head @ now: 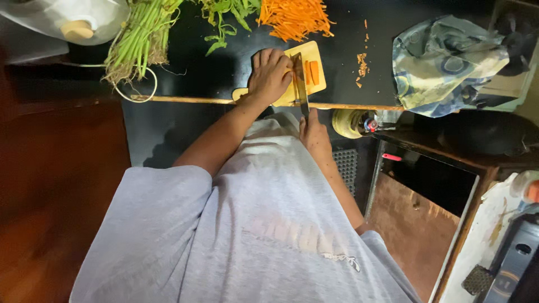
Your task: The person slices a carrot into thin strips using a large knife on a small wooden cutting board.
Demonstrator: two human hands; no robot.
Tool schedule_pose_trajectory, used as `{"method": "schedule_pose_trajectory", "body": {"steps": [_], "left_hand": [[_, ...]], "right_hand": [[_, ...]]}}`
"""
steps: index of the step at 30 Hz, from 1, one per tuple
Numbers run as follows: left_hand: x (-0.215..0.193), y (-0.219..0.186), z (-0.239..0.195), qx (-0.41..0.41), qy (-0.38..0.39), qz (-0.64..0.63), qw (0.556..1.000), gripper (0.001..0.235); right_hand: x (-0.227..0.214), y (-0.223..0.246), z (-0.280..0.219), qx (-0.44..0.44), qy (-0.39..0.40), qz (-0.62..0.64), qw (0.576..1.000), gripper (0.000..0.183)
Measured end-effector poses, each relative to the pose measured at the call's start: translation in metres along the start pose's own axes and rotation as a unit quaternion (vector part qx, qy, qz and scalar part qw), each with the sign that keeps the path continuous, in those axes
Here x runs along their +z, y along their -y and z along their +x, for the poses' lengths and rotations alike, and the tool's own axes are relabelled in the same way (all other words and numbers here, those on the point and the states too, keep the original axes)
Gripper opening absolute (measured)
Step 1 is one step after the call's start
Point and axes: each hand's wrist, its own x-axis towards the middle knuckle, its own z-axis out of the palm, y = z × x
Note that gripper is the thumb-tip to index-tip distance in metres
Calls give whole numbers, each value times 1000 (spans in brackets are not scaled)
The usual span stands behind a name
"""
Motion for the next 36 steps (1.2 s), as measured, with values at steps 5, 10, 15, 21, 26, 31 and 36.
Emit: {"method": "schedule_pose_trajectory", "body": {"steps": [5,10,15,21,26,31,36], "left_hand": [[-1,0,0,-11,8,7,1000,25],[-2,-1,3,-11,2,6,1000,21],[-2,-2,4,-28,16,14,999,18],[1,0,5,-28,11,17,999,19],[0,2,3,-24,14,-4,1000,17],[2,3,7,-13,19,13,1000,18],[1,5,4,-21,18,-17,999,17]], "right_hand": [[5,-3,-1,-3,2,19,1000,21],[8,-11,-3,-23,-10,36,999,21],[7,-9,-2,-38,-1,-14,999,22],[3,2,-5,25,46,-18,998,26],[17,-11,3,17,43,-15,999,27],[26,-16,29,13,63,-31,997,25],[27,-3,59,-62,17,-14,998,25]]}}
